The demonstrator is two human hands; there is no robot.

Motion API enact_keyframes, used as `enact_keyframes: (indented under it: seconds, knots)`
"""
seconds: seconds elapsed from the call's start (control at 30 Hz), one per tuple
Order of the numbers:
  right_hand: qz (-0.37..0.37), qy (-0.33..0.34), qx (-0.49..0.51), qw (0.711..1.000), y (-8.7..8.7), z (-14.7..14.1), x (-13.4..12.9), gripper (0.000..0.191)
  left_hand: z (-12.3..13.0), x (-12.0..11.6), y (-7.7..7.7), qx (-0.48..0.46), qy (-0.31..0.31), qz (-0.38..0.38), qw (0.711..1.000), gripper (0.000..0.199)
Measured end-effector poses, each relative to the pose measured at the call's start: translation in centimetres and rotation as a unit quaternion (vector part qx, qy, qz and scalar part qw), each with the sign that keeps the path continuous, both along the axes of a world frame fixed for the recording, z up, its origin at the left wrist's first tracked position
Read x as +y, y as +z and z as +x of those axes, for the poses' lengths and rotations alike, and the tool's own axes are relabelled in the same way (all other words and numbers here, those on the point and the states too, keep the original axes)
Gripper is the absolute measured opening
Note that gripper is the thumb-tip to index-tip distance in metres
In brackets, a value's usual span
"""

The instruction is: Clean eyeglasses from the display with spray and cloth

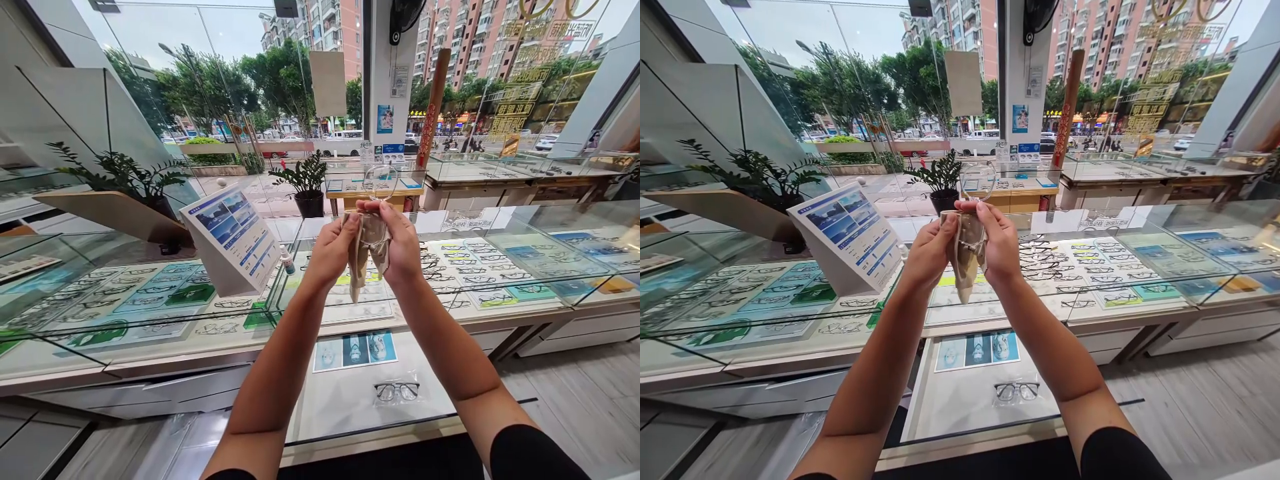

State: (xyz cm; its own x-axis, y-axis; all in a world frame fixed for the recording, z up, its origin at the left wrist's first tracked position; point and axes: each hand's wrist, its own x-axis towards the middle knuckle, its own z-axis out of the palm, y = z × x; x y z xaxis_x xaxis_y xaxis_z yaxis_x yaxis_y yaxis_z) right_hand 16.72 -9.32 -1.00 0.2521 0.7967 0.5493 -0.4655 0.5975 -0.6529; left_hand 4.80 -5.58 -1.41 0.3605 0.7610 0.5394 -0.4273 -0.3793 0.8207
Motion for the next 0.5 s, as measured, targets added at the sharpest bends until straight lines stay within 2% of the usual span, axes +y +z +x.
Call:
enact_keyframes:
  seconds: [0.13,0.33,0.5]
  knots:
    - [0.004,0.002,-0.028,1.0,0.2,0.8,0.1,0.03,-1.0,1.0,0.2,-0.031,0.021,-0.019,0.999,0.057]
    - [-0.01,0.031,-0.165,0.986,0.2,1.3,0.2,0.033,-2.2,1.7,0.4,-0.07,0.06,-0.054,0.994,0.053]
    - [-0.025,-0.007,-0.242,0.97,-0.4,1.1,0.8,0.037,-2.4,1.9,0.4,-0.074,0.07,-0.049,0.994,0.058]
